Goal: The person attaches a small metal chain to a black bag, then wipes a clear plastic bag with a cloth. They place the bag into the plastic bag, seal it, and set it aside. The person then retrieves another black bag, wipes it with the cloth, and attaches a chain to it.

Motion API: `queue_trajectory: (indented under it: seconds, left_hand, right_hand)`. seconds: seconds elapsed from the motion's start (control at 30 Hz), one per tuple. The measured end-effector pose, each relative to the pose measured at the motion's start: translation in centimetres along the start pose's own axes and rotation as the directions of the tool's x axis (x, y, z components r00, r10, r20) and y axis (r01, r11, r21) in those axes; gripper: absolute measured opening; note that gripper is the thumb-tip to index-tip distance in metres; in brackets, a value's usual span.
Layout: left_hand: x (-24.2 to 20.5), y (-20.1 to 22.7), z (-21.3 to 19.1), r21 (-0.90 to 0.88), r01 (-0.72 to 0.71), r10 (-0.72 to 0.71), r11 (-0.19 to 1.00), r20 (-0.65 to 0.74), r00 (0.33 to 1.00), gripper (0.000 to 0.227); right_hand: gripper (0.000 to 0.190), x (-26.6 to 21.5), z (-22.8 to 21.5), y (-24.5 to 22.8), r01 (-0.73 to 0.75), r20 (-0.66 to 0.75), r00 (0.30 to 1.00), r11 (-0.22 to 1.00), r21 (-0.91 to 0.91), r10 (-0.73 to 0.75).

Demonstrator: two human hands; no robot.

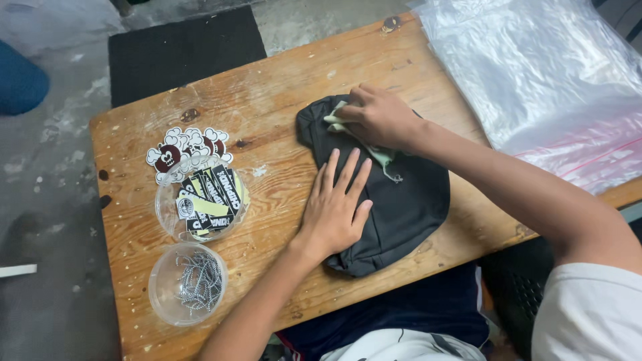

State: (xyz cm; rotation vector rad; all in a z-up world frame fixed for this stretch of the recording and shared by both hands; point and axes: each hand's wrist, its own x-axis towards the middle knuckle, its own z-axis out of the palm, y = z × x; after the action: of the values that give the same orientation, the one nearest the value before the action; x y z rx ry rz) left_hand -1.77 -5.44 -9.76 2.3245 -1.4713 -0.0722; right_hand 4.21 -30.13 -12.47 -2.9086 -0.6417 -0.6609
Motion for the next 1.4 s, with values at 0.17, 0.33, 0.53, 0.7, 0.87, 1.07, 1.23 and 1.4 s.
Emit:
queue_trajectory:
  seconds: [0.17,0.33,0.53,0.7,0.87,1.07,1.23,1.4]
  left_hand:
    - [0.0,0.0,0.0,-0.013,0.009,-0.009,1.000,-0.012,1.000,0.070]
    - [0.0,0.2,0.1,-0.008,0.012,-0.012,1.000,-0.021,1.000,0.069]
    - [0.1,0.3,0.1,-0.004,0.022,-0.022,1.000,0.016,1.000,0.069]
    - [0.2,0.3,0.2,0.017,0.032,-0.032,0.999,0.035,0.999,0.069]
    - [0.2,0.6,0.0,0.007,0.045,-0.045,0.999,0.036,0.998,0.068]
    - [0.1,0.4,0.0,0.014,0.037,-0.037,0.999,0.050,0.998,0.068]
    - [0.0,0.3,-0.2,0.034,0.028,-0.030,0.999,0.074,0.997,0.069]
    - [0.1,0.0,0.0,0.020,0.015,-0.015,1.000,0.012,1.000,0.069]
  right_hand:
    - [0.025,-2.3,-2.4,0.3,-0.009,0.047,0.999,0.961,-0.278,0.023]
    - [0.025,-8.0,-6.7,0.0,-0.083,0.177,0.969,0.905,-0.418,0.171]
    - [0.026,-10.5,-15.8,-5.7,-0.480,0.635,0.612,0.860,-0.175,0.471]
    - [0.035,-10.6,-18.3,-7.2,-0.589,0.587,0.638,0.807,-0.044,0.497]
    - [0.062,-14.1,-10.7,-12.0,-0.414,0.468,0.774,0.900,-0.135,0.427]
    - [0.030,-10.6,-14.2,-16.3,-0.121,0.425,0.895,0.845,0.521,-0.134]
    - [0.028,-11.6,-9.5,-6.1,-0.084,0.314,0.949,0.989,0.124,0.041]
    - [0.038,-8.5,-9.0,0.3,-0.468,0.125,0.851,0.845,-0.258,0.509]
